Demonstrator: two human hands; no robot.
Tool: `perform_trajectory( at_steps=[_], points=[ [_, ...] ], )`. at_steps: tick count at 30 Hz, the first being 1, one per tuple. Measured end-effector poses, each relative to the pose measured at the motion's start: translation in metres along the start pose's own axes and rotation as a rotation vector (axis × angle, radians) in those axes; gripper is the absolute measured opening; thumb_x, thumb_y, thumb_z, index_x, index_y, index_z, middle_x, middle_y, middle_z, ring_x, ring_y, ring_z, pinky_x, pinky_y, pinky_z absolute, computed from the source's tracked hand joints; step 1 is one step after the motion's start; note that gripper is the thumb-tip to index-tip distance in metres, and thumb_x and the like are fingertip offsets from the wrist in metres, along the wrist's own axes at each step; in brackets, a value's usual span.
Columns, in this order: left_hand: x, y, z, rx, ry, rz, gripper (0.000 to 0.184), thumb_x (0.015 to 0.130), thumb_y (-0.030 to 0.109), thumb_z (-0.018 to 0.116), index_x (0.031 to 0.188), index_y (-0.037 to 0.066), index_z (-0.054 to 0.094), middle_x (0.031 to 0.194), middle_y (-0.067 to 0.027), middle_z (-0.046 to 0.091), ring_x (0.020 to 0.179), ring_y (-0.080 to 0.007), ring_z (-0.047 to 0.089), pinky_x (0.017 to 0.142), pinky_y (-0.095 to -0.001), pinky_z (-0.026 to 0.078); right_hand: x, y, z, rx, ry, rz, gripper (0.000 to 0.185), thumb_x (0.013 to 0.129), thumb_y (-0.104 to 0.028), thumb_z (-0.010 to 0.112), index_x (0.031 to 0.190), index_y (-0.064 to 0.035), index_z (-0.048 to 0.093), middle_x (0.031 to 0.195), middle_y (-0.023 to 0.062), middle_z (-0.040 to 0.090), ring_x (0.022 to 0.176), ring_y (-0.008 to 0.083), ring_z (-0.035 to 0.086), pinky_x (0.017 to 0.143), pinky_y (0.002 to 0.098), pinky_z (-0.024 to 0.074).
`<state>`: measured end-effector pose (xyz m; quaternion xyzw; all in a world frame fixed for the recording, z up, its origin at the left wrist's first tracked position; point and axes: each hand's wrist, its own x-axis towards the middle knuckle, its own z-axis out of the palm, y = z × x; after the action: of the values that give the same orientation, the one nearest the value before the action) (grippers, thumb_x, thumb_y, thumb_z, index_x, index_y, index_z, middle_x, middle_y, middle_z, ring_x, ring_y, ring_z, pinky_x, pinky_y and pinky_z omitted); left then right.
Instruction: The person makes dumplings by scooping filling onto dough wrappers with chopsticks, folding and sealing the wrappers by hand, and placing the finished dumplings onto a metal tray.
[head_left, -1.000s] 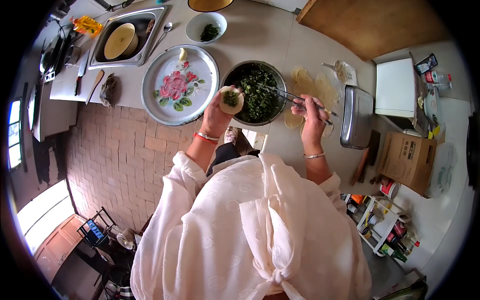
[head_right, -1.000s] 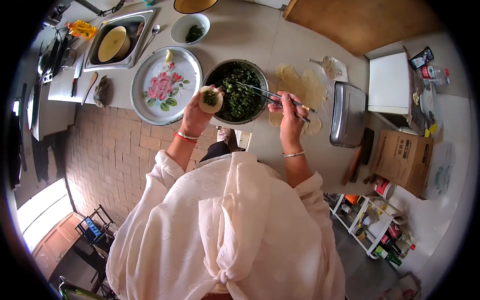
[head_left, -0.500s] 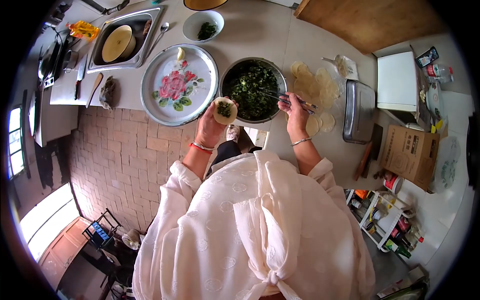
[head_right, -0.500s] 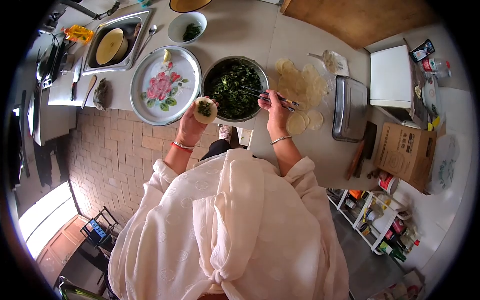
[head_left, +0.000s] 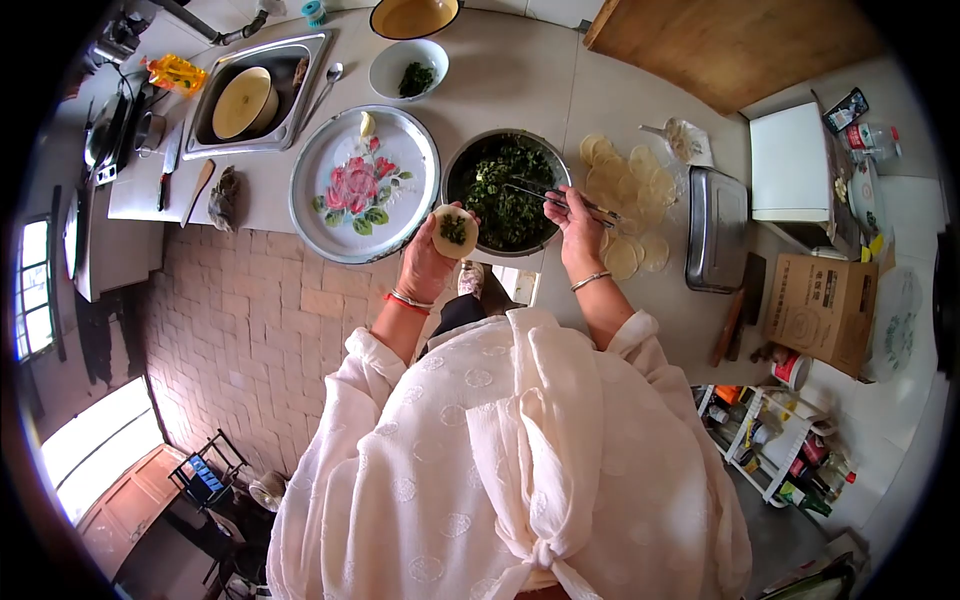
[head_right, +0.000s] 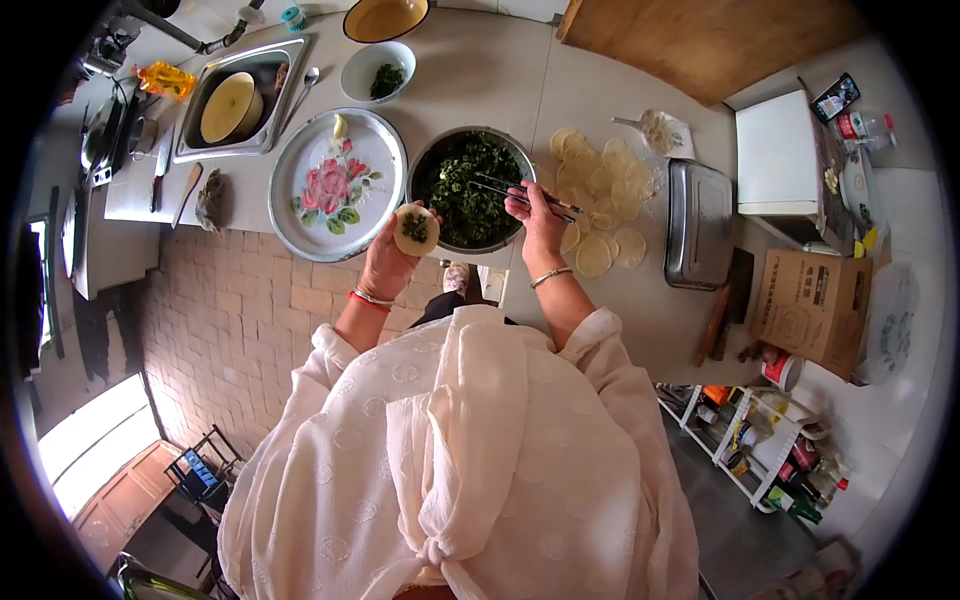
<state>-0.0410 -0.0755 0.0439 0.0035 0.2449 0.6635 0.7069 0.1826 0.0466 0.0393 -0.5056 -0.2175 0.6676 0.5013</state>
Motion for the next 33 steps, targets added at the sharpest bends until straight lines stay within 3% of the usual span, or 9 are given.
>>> perform_trajectory(
  at_steps=[9,15,23,27,28,31,33],
  points=[
    [0.005,0.001,0.005,-0.015,-0.04,-0.01,0.049,0.101,0.035,0.047,0.134,-0.001,0.046,0.127,-0.0175,0.057,0.124,-0.033,0.052,0.109,-0.0416,0.041,-0.001,-0.007,-0.011,0.165,0.01,0.15,0.021,0.095,-0.017,0.06,0.103,0.0021,0.064,0.09,0.0171,0.07,0.072,0.021,0.068,0.071,0.0314,0.0589],
    [0.032,-0.008,0.013,-0.094,-0.1,-0.011,0.048,0.102,0.036,0.043,0.133,-0.001,0.047,0.129,-0.0188,0.056,0.124,-0.0335,0.052,0.11,-0.0424,0.038,-0.017,-0.036,-0.016,0.212,-0.048,0.093,0.021,0.095,-0.017,0.06,0.103,0.0025,0.064,0.092,0.0184,0.069,0.073,0.021,0.068,0.073,0.0316,0.0583],
    [0.06,-0.015,0.053,-0.167,-0.101,-0.056,0.051,0.105,0.039,0.031,0.133,-0.001,0.047,0.132,-0.0198,0.054,0.127,-0.0343,0.05,0.111,-0.043,0.039,-0.082,-0.085,0.025,-0.173,-0.141,-0.282,0.029,0.098,-0.021,0.057,0.106,0.0061,0.062,0.097,0.0191,0.069,0.073,0.0183,0.067,0.072,0.0302,0.0576],
    [0.066,-0.017,0.067,-0.149,-0.163,-0.066,0.055,0.105,0.042,0.027,0.133,-0.001,0.048,0.134,-0.0187,0.054,0.129,-0.035,0.049,0.11,-0.0429,0.039,-0.094,-0.075,0.02,-0.465,-0.356,-0.527,0.019,0.099,-0.012,0.055,0.106,0.0034,0.063,0.101,0.0161,0.068,0.081,0.0177,0.068,0.075,0.032,0.0584],
    [0.065,-0.017,0.072,-0.155,-0.166,-0.07,0.055,0.105,0.043,0.027,0.133,-0.001,0.048,0.134,-0.0186,0.054,0.129,-0.0352,0.049,0.11,-0.0428,0.039,-0.096,-0.077,0.021,-0.553,-0.454,-0.667,0.014,0.093,-0.003,0.061,0.106,0.0004,0.064,0.102,0.0137,0.068,0.083,0.0206,0.068,0.073,0.0317,0.0576],
    [0.067,-0.016,0.075,-0.17,-0.201,-0.082,0.056,0.105,0.044,0.028,0.132,0.0,0.048,0.134,-0.0184,0.053,0.129,-0.0356,0.049,0.11,-0.043,0.039,-0.099,-0.079,0.024,-0.926,-0.596,-1.162,0.021,0.085,0.003,0.067,0.106,-0.0023,0.065,0.102,0.0127,0.067,0.083,0.0249,0.068,0.071,0.0321,0.0559],
    [0.066,-0.015,0.077,-0.17,-0.224,-0.082,0.056,0.105,0.045,0.029,0.132,0.0,0.047,0.135,-0.0186,0.053,0.129,-0.0357,0.048,0.111,-0.0433,0.039,-0.106,-0.08,0.025,-0.977,-0.625,-1.182,0.027,0.08,0.006,0.069,0.105,-0.0035,0.065,0.101,0.0125,0.067,0.084,0.0283,0.067,0.071,0.0332,0.0546]
  ],
)
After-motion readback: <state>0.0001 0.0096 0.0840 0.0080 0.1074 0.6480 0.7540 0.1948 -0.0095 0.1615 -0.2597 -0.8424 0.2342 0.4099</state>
